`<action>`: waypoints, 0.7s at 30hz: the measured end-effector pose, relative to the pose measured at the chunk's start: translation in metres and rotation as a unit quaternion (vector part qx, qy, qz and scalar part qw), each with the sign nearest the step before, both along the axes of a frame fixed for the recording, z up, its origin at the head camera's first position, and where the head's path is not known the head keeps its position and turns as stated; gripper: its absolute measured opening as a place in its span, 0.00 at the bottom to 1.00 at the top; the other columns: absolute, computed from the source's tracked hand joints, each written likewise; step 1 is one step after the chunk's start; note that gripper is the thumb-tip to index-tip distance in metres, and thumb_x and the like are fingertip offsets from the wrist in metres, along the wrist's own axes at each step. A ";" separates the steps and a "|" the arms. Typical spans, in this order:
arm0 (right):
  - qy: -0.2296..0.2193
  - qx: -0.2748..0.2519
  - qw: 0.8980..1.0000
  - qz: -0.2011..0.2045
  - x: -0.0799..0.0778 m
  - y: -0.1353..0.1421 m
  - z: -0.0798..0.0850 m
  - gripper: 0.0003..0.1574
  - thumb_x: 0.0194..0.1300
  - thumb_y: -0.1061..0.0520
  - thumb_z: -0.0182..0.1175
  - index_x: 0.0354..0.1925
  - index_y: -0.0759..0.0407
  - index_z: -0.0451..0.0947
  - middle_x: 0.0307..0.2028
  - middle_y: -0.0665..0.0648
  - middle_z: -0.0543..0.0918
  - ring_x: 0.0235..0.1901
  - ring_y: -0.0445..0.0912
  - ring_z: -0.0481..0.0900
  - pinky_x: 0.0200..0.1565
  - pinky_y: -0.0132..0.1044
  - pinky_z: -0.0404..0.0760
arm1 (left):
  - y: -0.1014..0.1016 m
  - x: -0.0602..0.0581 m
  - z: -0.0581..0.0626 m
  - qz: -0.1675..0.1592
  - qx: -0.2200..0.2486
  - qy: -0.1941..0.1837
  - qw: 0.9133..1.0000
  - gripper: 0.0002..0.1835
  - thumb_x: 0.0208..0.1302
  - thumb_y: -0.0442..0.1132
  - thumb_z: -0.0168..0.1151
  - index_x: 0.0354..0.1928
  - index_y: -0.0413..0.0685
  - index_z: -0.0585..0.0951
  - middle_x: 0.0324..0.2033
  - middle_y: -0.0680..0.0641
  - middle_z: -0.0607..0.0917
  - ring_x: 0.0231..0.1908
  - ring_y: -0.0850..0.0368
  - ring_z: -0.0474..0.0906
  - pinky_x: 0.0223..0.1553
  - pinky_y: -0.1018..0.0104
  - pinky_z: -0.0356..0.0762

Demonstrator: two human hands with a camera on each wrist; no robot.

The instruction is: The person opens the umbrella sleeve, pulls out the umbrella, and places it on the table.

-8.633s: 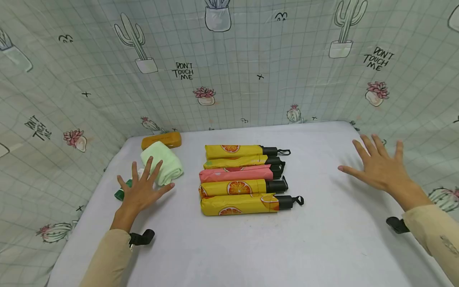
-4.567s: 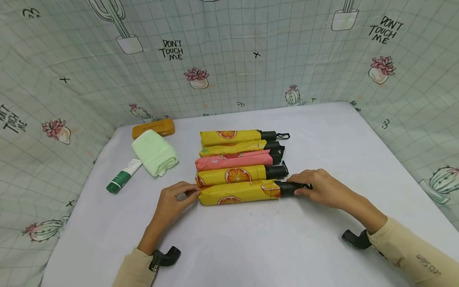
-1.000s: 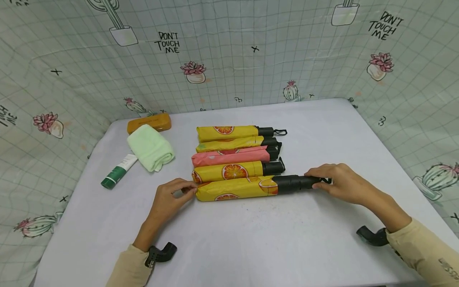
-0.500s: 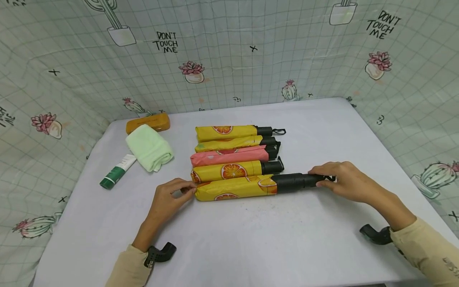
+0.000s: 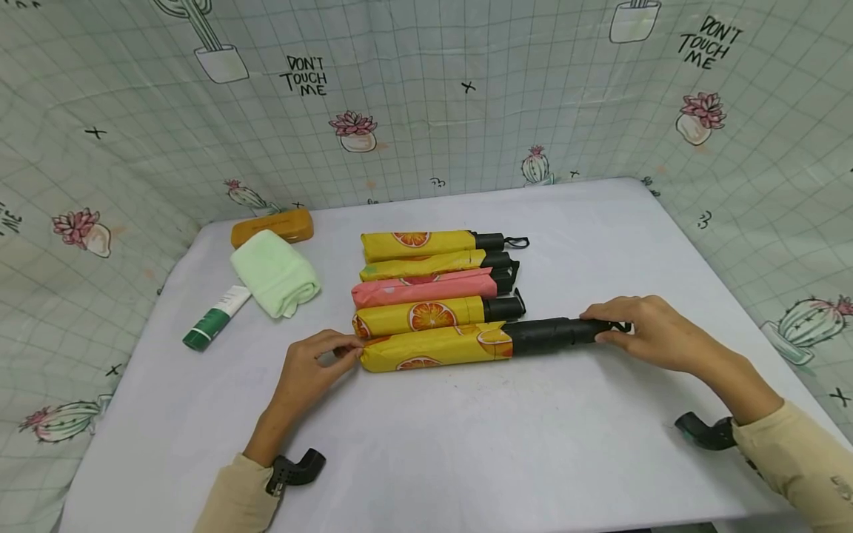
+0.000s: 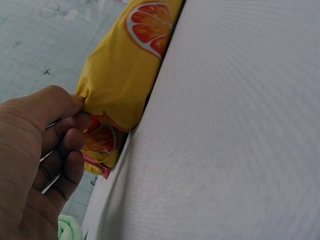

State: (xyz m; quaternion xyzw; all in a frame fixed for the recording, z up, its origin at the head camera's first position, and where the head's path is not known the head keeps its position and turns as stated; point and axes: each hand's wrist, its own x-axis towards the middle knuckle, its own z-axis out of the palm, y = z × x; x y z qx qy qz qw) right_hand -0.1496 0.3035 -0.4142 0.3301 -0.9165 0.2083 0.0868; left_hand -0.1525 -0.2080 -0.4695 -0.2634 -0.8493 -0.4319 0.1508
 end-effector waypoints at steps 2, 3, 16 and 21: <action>0.000 0.000 1.000 -0.003 0.000 0.002 0.000 0.27 0.47 0.68 0.78 0.48 0.56 0.87 0.46 0.52 0.88 0.45 0.50 0.86 0.44 0.36 0.82 | 0.000 0.000 0.000 0.001 -0.001 -0.003 1.000 0.12 0.56 0.26 0.73 0.39 0.50 0.89 0.34 0.57 0.87 0.31 0.62 0.78 0.28 0.67 0.75; 0.000 0.001 1.000 -0.004 0.000 0.003 0.000 0.28 0.47 0.68 0.78 0.48 0.56 0.87 0.46 0.52 0.88 0.45 0.50 0.86 0.44 0.35 0.82 | 0.000 0.000 0.000 0.001 -0.001 -0.004 1.000 0.12 0.56 0.26 0.73 0.39 0.50 0.89 0.34 0.57 0.87 0.31 0.62 0.78 0.28 0.67 0.75; 0.004 0.004 1.000 -0.015 0.001 0.013 0.000 0.28 0.46 0.67 0.79 0.48 0.54 0.87 0.45 0.51 0.88 0.44 0.49 0.86 0.45 0.21 0.75 | 0.000 -0.001 0.002 -0.005 -0.006 0.007 1.000 0.11 0.57 0.27 0.72 0.39 0.50 0.89 0.34 0.56 0.87 0.30 0.63 0.77 0.28 0.67 0.74; 0.014 0.007 1.000 -0.010 0.001 0.018 -0.001 0.29 0.46 0.66 0.79 0.48 0.53 0.86 0.45 0.50 0.88 0.43 0.49 0.86 0.43 0.24 0.77 | 0.000 0.000 0.001 -0.006 -0.006 0.008 1.000 0.11 0.57 0.27 0.73 0.39 0.50 0.89 0.34 0.56 0.87 0.30 0.63 0.77 0.28 0.68 0.74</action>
